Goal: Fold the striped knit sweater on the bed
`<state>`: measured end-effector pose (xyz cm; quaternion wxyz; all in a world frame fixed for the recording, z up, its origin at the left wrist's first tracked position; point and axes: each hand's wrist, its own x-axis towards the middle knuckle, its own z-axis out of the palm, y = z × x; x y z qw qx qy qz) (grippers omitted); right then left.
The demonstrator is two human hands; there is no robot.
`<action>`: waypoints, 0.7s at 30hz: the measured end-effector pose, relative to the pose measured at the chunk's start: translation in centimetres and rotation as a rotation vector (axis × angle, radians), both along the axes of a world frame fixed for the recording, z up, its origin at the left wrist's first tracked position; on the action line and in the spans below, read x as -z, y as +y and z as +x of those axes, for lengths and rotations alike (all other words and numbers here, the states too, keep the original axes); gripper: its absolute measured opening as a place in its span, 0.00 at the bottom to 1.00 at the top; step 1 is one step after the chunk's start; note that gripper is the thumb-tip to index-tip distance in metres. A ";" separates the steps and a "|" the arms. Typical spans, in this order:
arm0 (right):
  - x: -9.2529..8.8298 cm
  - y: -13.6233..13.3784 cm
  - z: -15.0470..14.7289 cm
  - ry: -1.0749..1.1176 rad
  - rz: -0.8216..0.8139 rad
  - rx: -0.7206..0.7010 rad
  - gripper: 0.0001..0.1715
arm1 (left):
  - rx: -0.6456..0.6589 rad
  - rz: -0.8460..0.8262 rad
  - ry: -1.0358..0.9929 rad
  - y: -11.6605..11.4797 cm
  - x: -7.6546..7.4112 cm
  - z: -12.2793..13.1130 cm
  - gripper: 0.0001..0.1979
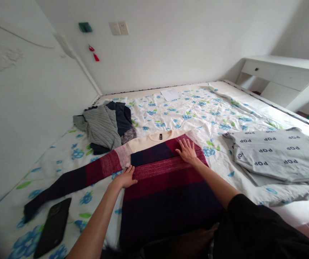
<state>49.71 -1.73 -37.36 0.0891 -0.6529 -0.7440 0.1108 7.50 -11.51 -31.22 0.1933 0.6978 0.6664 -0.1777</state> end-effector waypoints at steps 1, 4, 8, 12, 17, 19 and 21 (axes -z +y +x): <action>-0.2 0.4 -1.8 0.011 -0.006 -0.039 0.48 | -0.015 -0.039 0.010 0.0 -0.2 0.1 0.56; -0.3 1.6 -7.3 0.059 -0.017 -0.136 0.48 | -0.025 -0.105 -0.002 -0.3 -0.9 0.4 0.57; 0.5 2.3 -11.0 0.064 -0.066 -0.205 0.47 | -0.026 -0.142 -0.030 -0.7 -1.3 0.3 0.59; 1.3 3.1 -8.0 0.038 -0.070 -0.225 0.45 | -0.020 -0.171 -0.019 -1.0 -1.3 0.1 0.59; 1.9 5.5 0.2 -0.029 -0.054 -0.061 0.44 | -0.021 -0.168 -0.033 -1.0 -1.1 0.0 0.61; 2.1 6.5 2.6 -0.052 -0.074 -0.029 0.44 | -0.019 -0.168 -0.025 -1.0 -0.9 -0.1 0.61; 2.2 7.3 3.8 -0.066 -0.104 -0.006 0.44 | -0.012 -0.163 -0.025 -0.9 -0.7 -0.2 0.60</action>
